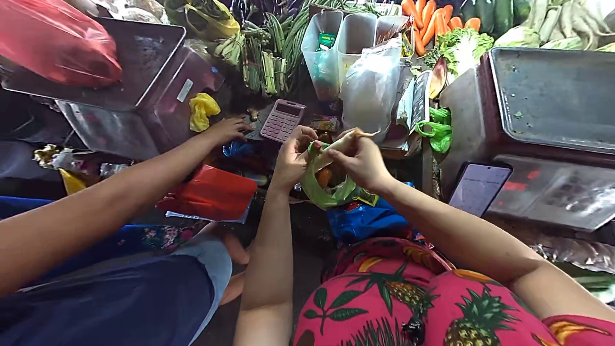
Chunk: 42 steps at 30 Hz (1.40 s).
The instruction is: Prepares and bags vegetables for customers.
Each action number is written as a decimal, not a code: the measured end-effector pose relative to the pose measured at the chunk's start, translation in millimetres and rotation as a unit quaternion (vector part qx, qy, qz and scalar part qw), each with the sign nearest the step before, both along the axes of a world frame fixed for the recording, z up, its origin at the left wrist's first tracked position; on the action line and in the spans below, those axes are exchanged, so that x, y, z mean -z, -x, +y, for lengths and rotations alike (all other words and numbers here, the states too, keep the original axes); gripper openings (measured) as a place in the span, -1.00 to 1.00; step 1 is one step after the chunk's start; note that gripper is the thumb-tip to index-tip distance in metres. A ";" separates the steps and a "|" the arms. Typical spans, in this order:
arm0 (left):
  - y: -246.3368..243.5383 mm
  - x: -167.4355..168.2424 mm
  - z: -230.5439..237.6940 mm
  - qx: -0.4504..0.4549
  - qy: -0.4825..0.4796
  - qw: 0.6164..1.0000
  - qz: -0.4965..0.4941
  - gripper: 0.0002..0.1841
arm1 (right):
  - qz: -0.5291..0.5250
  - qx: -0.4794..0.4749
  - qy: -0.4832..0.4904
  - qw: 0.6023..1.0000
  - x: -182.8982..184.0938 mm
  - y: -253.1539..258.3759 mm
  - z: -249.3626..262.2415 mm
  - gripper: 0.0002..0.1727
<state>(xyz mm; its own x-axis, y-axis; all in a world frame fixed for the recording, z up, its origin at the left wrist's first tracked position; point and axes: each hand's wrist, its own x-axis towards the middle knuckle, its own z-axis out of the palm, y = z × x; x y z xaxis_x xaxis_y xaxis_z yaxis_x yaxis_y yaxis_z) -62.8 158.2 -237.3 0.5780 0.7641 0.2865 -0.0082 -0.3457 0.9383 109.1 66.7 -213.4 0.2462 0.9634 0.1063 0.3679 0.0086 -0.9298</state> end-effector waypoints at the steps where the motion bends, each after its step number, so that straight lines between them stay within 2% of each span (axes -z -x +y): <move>1: 2.1 -1.3 -3.0 -0.004 0.002 1.000 -0.009 -0.86 | -0.016 -0.016 0.060 0.998 8.0 5.8 8.5 -0.59; 4: 4.3 -4.9 -13.2 -0.001 0.021 0.999 -0.027 -0.87 | -0.085 -0.126 0.207 0.966 24.0 16.3 21.1 -0.50; 6: 8.6 -4.5 -19.2 -0.003 0.046 0.998 -0.038 -0.84 | -0.171 -0.208 0.238 0.933 23.3 10.4 17.9 -0.47; 9: 23.7 2.0 -10.9 -0.012 0.114 0.989 -0.089 -0.77 | -0.349 -0.307 0.248 0.850 8.4 -17.0 10.5 -0.24; 10: 28.9 1.0 -9.1 -0.013 0.141 0.985 -0.098 -0.75 | -0.404 -0.322 0.252 0.818 1.2 -25.7 7.5 -0.24; 11: 31.8 -2.6 -8.8 -0.019 0.170 0.980 -0.105 -0.75 | -0.462 -0.322 0.256 0.786 -7.0 -30.9 4.9 -0.36; 13: 32.0 -14.6 -9.5 -0.031 0.190 0.976 -0.102 -0.73 | -0.548 -0.277 0.224 0.757 -26.6 -29.1 0.6 -0.73; 15: 24.3 -29.5 -13.8 -0.025 0.144 0.988 -0.040 -0.69 | -0.561 -0.241 0.109 0.784 -44.6 -29.9 1.9 -0.81; 17: 9.4 -41.4 -23.0 0.005 0.064 0.996 0.056 -0.66 | -0.478 -0.207 -0.079 0.850 -49.1 -34.2 6.9 -0.78; 18: 0.2 -46.1 -29.9 0.017 0.028 0.994 0.101 -0.64 | -0.418 -0.180 -0.140 0.879 -49.5 -32.1 9.6 -0.73; 19: -8.6 -49.7 -36.7 0.021 0.000 0.991 0.136 -0.60 | -0.376 -0.167 -0.152 0.899 -52.4 -30.1 11.5 -0.68; 22: -18.2 -54.8 -42.6 0.018 -0.009 0.985 0.172 -0.50 | -0.316 -0.215 -0.038 0.923 -58.8 -35.7 14.2 -0.41; 24: -13.6 -52.4 -36.9 -0.010 -0.007 0.990 0.138 -0.61 | -0.288 -0.282 0.060 0.913 -51.3 -46.0 11.3 -0.15; 26: -5.1 -53.8 -32.8 -0.024 0.017 0.991 0.131 -0.64 | -0.312 -0.325 0.194 0.871 -40.6 -52.1 2.5 0.01; 27: -1.6 -54.7 -31.8 -0.030 0.032 0.990 0.134 -0.65 | -0.354 -0.324 0.266 0.836 -36.4 -52.2 -1.5 -0.01; 28: 1.9 -55.0 -30.0 -0.037 0.039 0.989 0.137 -0.66 | -0.401 -0.308 0.316 0.803 -34.5 -50.7 -5.2 -0.12; 29: 5.2 -54.5 -27.5 -0.046 0.038 0.989 0.138 -0.67 | -0.439 -0.282 0.326 0.788 -37.2 -48.4 -9.2 -0.30; 30: 7.6 -53.7 -25.0 -0.056 0.033 0.989 0.136 -0.67 | -0.463 -0.252 0.288 0.800 -43.0 -46.0 -14.0 -0.49; 32: 6.9 -52.3 -24.1 -0.058 0.019 0.990 0.131 -0.69 | -0.472 -0.200 0.089 0.854 -45.9 -42.0 -21.7 -0.73; 34: -1.8 -56.1 -32.6 -0.027 0.001 0.989 0.146 -0.67 | -0.423 -0.147 -0.128 0.885 -28.0 -34.8 -17.0 -0.71; 35: -7.5 -58.2 -39.5 -0.014 -0.009 0.987 0.163 -0.65 | -0.386 -0.126 -0.180 0.896 -18.4 -29.8 -13.7 -0.64; 36: -12.4 -60.5 -46.1 -0.009 -0.021 0.982 0.186 -0.62 | -0.334 -0.121 -0.197 0.914 -10.4 -26.2 -11.5 -0.57; 39: -17.1 -67.0 -56.7 -0.006 -0.053 0.969 0.243 -0.52 | -0.155 -0.193 -0.146 0.958 5.5 -27.8 -2.9 -0.32; 41: -15.5 -78.5 -57.1 0.018 -0.080 0.957 0.277 -0.53 | -0.102 -0.228 -0.125 0.960 10.8 -29.0 -0.1 -0.37; 42: -12.8 -87.3 -52.9 0.019 -0.097 0.950 0.295 -0.55 | -0.116 -0.235 -0.108 0.959 8.6 -29.5 -1.1 -0.44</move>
